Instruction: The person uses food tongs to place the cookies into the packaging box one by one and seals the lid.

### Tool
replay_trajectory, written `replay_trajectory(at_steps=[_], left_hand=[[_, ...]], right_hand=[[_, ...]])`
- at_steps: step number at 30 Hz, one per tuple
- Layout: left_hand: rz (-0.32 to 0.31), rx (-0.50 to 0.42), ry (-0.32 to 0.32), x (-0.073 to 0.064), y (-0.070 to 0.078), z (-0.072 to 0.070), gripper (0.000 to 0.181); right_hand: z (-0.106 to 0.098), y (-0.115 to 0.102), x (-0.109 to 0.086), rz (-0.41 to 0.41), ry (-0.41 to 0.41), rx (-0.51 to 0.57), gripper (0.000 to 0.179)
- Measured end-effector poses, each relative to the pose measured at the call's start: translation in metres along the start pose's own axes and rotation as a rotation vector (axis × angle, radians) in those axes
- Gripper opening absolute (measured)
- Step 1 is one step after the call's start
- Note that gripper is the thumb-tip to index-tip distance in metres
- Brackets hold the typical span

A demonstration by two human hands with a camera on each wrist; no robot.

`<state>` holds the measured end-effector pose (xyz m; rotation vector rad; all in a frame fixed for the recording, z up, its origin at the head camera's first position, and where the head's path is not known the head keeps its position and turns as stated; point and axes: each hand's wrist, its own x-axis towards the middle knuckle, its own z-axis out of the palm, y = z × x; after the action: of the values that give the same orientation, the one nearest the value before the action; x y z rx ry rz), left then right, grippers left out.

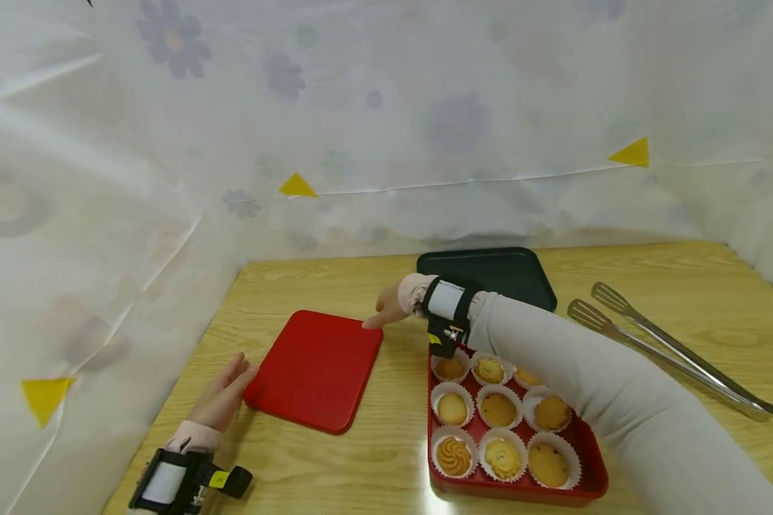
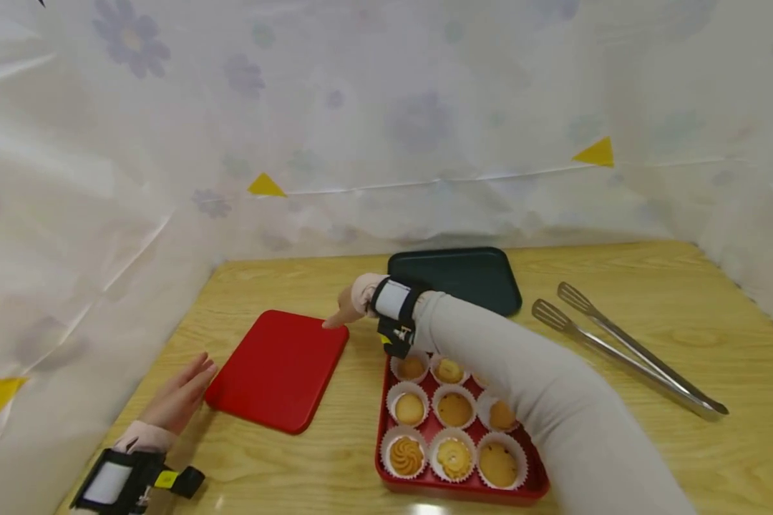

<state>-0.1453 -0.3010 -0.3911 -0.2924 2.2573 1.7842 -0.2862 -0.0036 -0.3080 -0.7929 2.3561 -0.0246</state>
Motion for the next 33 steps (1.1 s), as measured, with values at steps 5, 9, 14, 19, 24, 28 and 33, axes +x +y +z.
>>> replay_trajectory(at_steps=[5, 9, 14, 19, 24, 28, 33], left_hand=[[0.029, 0.080, 0.001, 0.002, -0.003, 0.005, 0.071], [0.031, 0.198, 0.008, 0.001, -0.002, 0.008, 0.069], [0.039, 0.330, 0.013, 0.000, 0.001, 0.013, 0.069], [0.064, 0.390, -0.009, 0.001, 0.004, 0.018, 0.070], [0.037, 0.323, -0.020, 0.000, 0.004, 0.021, 0.071], [0.033, 0.235, -0.019, -0.002, 0.004, 0.021, 0.070], [0.032, 0.161, -0.008, -0.003, 0.003, 0.022, 0.068]], right_hand=[[0.015, -0.018, 0.010, 0.160, -0.083, -0.069, 0.061], [0.022, -0.027, 0.006, 0.253, -0.071, 0.015, 0.063], [0.027, -0.032, 0.000, 0.299, -0.063, 0.103, 0.062], [0.030, -0.033, 0.001, 0.261, -0.094, 0.126, 0.060], [0.033, -0.033, 0.002, 0.201, -0.089, 0.149, 0.062], [0.034, -0.031, 0.002, 0.197, -0.082, 0.231, 0.063], [0.035, -0.027, 0.003, 0.232, -0.036, 0.281, 0.064]])
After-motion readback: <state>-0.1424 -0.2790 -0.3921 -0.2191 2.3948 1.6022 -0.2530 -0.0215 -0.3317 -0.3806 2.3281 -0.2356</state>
